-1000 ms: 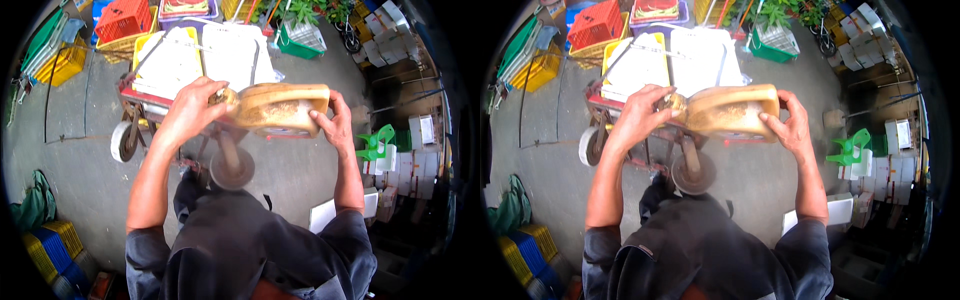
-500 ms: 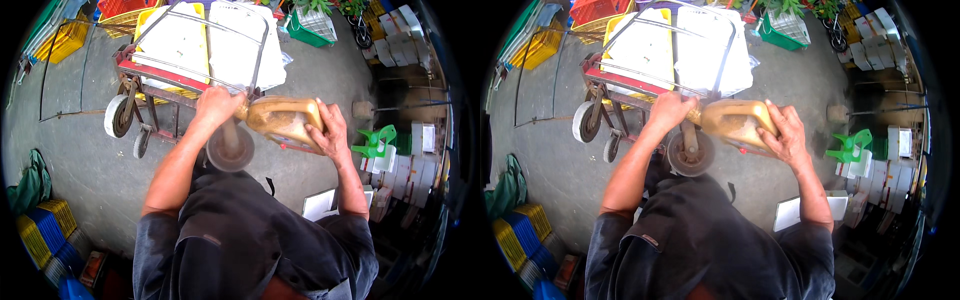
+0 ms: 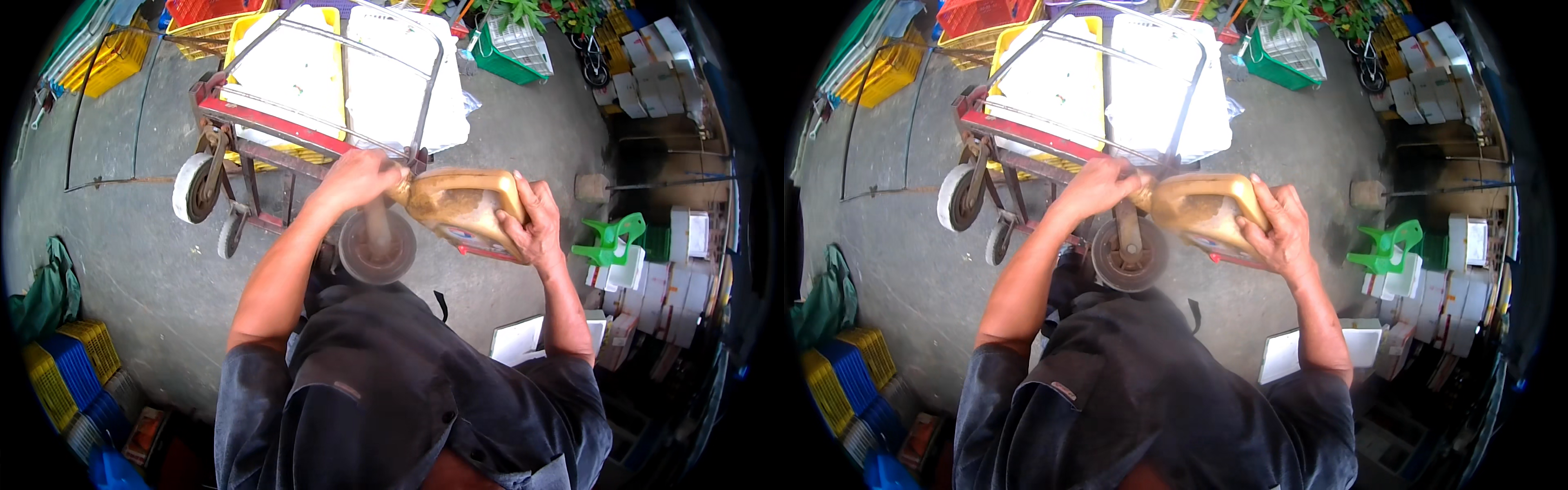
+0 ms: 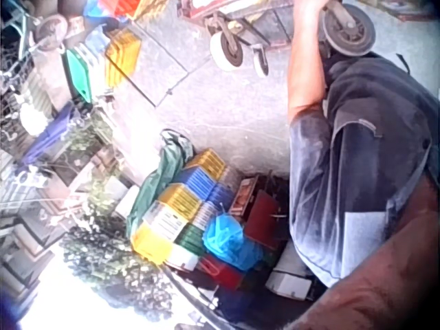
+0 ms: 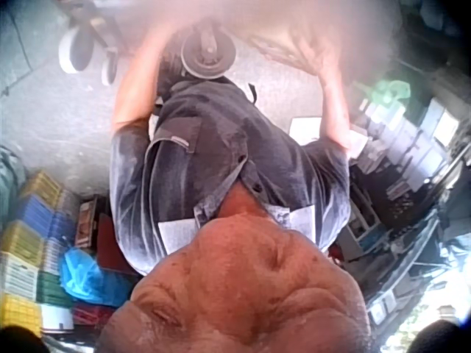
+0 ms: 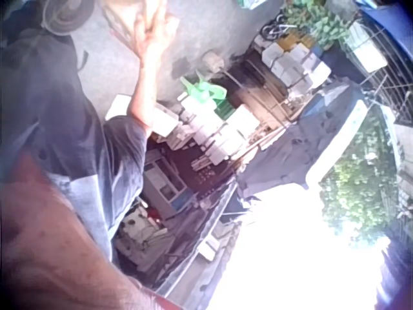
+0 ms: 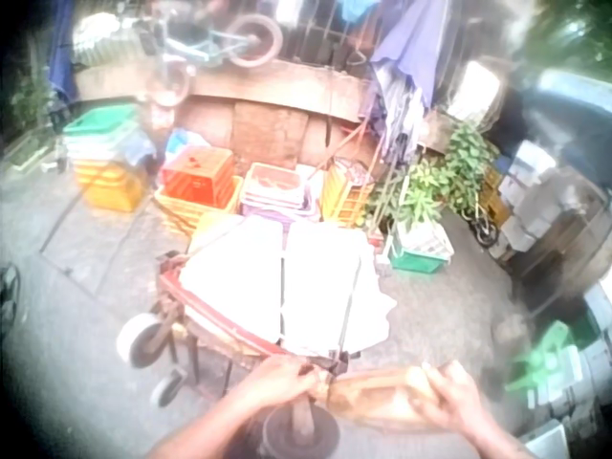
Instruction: The person applies clear tape to the wheel of a hand truck, retrieves a bottle of motor oil, and pours the oil onto the wheel's axle while spinning it by hand.
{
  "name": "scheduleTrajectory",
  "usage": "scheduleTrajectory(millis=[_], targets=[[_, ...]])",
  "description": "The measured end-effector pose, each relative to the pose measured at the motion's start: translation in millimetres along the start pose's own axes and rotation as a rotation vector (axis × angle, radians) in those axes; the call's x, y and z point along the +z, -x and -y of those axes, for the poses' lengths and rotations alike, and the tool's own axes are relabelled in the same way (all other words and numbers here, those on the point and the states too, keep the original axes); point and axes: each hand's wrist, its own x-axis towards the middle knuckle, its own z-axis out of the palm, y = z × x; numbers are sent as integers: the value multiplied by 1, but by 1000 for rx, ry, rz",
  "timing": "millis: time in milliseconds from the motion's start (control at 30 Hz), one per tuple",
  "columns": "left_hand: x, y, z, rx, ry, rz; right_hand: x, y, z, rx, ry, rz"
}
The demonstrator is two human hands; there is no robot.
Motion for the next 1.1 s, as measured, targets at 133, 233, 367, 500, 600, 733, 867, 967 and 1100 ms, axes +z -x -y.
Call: scheduleTrajectory(millis=[133, 233, 367, 500, 600, 733, 867, 967, 1100], targets=[[17, -10, 9, -118, -101, -46, 4, 1, 0, -41, 24, 4], [20, -7, 16, -198, -24, -78, 8, 1, 4, -62, 59, 10], [18, -2, 0, -212, -28, -51, 11, 4, 3, -30, 60, 8], [21, -3, 10, -215, 19, -119, 14, 3, 2, -65, 60, 7], [14, -8, 18, -288, 101, -54, 16, 4, 1, -83, 70, 2], [0, 3, 26, -331, 243, -108, 20, 5, -2, -105, 68, 17], [-2, 18, 48, -366, 307, -283, 20, 6, -2, -77, 73, 59], [-8, 39, 61, -431, 315, -270, 21, 6, -3, -62, 96, 108], [-4, 66, 64, -531, 414, -307, 22, 0, -2, -54, 135, 161]])
